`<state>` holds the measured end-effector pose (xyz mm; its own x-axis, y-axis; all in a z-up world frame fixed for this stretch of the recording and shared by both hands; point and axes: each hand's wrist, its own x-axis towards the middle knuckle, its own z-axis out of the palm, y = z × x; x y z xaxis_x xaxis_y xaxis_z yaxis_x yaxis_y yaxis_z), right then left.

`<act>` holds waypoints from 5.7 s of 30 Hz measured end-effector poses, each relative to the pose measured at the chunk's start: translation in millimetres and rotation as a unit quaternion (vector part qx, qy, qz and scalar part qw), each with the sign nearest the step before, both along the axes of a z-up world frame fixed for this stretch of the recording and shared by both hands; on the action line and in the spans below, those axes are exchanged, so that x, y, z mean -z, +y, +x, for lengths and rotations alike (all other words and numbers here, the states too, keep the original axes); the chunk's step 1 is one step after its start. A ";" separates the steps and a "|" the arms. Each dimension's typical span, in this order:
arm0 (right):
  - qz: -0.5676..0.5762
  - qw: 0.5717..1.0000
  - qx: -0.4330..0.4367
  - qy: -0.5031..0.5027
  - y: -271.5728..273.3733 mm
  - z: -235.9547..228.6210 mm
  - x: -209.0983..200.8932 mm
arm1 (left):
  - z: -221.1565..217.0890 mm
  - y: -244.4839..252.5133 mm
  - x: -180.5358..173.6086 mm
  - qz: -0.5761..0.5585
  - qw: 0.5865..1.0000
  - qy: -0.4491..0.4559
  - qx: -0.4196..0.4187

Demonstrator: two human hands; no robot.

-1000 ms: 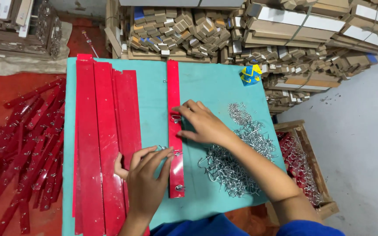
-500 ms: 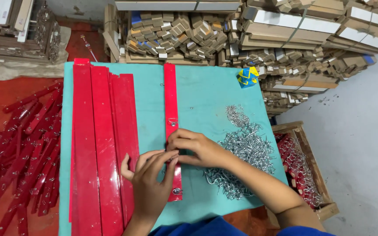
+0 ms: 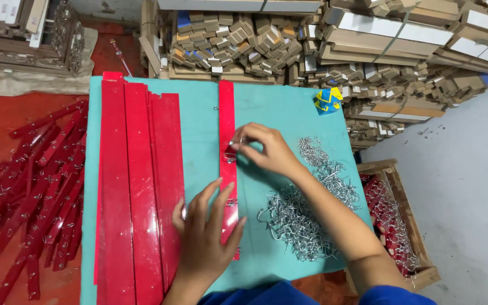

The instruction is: Attaching metal clips to red plastic strips and placing them in a storage box.

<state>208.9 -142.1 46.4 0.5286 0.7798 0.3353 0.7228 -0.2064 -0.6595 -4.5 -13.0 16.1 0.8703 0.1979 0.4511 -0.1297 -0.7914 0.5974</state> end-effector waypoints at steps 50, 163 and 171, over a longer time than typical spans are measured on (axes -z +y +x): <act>-0.259 0.962 0.082 0.023 40.1 137.3 109.2 | -6.8 -18.4 60.1 0.315 0.948 0.053 -0.001; -0.542 0.796 -0.050 -0.267 97.7 224.5 66.8 | -6.0 -14.5 52.8 0.275 0.960 0.042 0.019; -0.445 0.879 -0.016 -0.169 82.0 249.1 71.5 | -4.8 -16.6 58.8 0.260 0.965 0.038 0.019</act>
<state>458.0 -60.1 -25.0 0.4896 0.8252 -0.2817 0.8610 -0.5085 0.0071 -9.3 -29.6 -42.8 0.9072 -0.0696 0.4149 -0.1349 -0.9823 0.1302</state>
